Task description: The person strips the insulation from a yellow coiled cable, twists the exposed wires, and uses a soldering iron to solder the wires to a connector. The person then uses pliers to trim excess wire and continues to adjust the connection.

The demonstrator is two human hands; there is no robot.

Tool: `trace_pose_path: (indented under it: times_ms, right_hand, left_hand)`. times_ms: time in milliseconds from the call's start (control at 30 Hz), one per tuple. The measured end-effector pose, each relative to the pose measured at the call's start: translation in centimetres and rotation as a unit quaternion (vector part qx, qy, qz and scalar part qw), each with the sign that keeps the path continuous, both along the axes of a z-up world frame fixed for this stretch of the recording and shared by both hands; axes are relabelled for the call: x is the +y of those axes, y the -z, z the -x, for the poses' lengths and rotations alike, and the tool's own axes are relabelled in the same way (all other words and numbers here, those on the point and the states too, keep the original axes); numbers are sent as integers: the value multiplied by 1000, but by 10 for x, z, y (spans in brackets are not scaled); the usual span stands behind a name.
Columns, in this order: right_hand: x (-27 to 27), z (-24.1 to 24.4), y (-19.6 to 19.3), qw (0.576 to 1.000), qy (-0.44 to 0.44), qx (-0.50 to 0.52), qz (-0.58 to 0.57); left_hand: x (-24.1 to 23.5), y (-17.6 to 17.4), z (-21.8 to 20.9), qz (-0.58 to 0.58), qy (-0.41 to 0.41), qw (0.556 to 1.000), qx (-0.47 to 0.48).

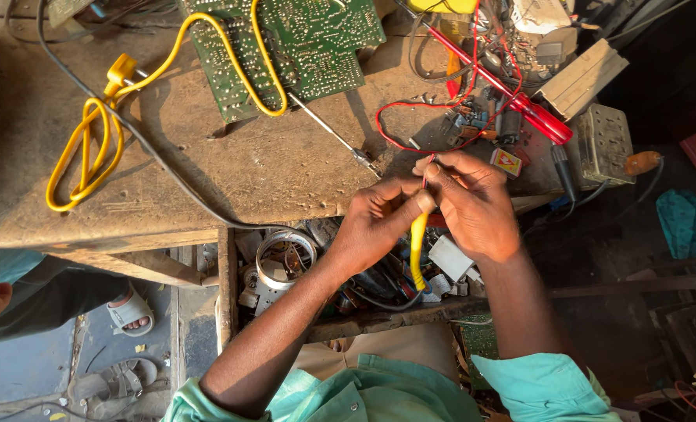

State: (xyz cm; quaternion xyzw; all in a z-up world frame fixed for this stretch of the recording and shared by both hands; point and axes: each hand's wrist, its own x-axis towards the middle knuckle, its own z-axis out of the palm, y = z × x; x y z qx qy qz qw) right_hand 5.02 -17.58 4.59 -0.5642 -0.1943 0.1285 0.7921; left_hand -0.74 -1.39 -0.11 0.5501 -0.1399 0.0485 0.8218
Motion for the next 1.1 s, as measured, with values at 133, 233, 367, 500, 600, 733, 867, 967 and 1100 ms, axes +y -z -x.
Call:
trace_pose_path:
  times_ms: [133, 233, 367, 500, 600, 733, 867, 967, 1100]
  right_hand:
    - [-10, -2, 3, 996, 33, 86, 10]
    - [-11, -7, 10, 1000, 29, -1, -4]
    - [-8, -9, 20, 988, 117, -81, 62]
    - [-2, -5, 23, 975, 153, -149, 69]
    - [-3, -7, 19, 980, 160, -109, 45]
    - [-5, -9, 22, 992, 117, -10, -53]
    - [-6, -4, 30, 986, 156, -43, -35]
    - [-9, 0, 30, 982, 170, -77, -39]
    - [-11, 11, 19, 970, 195, -143, -20]
  left_hand:
    - [-5, -3, 2, -3, -3, 1000, -28]
    - [-7, -4, 1, 6, 3, 1000, -16]
    - [-4, -4, -1, -39, -14, 999, -3]
    - [-1, -7, 2, -101, -63, 993, -23]
    - [-3, -10, 0, -13, -51, 997, 50]
    - [1, -12, 4, -184, -146, 967, -96]
    - [6, -18, 8, -185, -145, 960, -154]
    - [11, -22, 8, -215, -133, 955, -154]
    - [12, -25, 8, -219, -89, 962, -135]
